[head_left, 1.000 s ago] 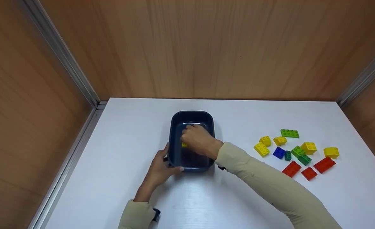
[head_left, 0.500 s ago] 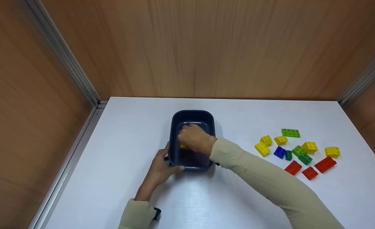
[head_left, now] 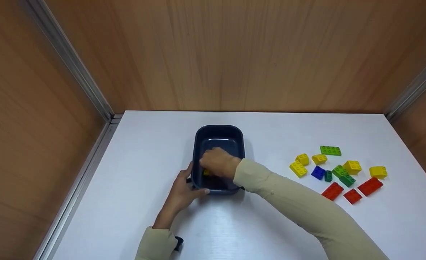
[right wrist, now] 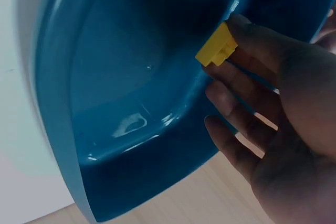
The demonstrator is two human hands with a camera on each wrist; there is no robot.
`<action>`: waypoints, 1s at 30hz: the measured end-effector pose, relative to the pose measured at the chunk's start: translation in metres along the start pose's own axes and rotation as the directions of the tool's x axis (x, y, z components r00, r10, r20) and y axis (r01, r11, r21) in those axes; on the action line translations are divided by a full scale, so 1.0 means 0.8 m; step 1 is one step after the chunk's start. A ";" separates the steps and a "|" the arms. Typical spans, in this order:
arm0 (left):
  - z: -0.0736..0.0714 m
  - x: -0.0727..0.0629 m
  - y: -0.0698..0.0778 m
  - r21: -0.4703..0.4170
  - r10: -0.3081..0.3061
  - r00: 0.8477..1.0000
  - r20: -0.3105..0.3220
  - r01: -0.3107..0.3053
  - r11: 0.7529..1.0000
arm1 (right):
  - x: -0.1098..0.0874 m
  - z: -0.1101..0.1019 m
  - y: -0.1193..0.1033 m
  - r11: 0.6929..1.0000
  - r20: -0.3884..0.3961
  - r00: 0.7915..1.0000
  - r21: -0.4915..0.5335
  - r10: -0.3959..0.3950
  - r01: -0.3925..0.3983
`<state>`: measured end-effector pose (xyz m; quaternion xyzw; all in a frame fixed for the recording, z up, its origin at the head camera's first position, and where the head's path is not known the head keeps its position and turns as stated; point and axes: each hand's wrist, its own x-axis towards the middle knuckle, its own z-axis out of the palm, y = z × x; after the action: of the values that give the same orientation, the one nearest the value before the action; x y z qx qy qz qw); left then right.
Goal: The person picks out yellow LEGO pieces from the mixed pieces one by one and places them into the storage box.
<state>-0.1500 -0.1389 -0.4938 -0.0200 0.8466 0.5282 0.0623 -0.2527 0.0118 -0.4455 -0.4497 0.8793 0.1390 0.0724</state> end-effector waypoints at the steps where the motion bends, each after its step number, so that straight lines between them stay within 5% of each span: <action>1: 0.000 0.000 0.000 -0.004 0.003 1.000 0.001 -0.003 1.000 | 0.001 0.001 0.000 1.000 0.004 1.000 0.006 0.000 0.000; 30: 0.000 0.002 -0.001 0.010 -0.025 1.000 0.001 0.025 1.000 | -0.001 0.007 0.002 0.995 0.014 1.000 0.092 0.026 -0.027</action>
<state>-0.1517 -0.1390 -0.4945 -0.0302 0.8490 0.5230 0.0697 -0.2539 0.0148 -0.4501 -0.4333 0.8902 0.1019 0.0970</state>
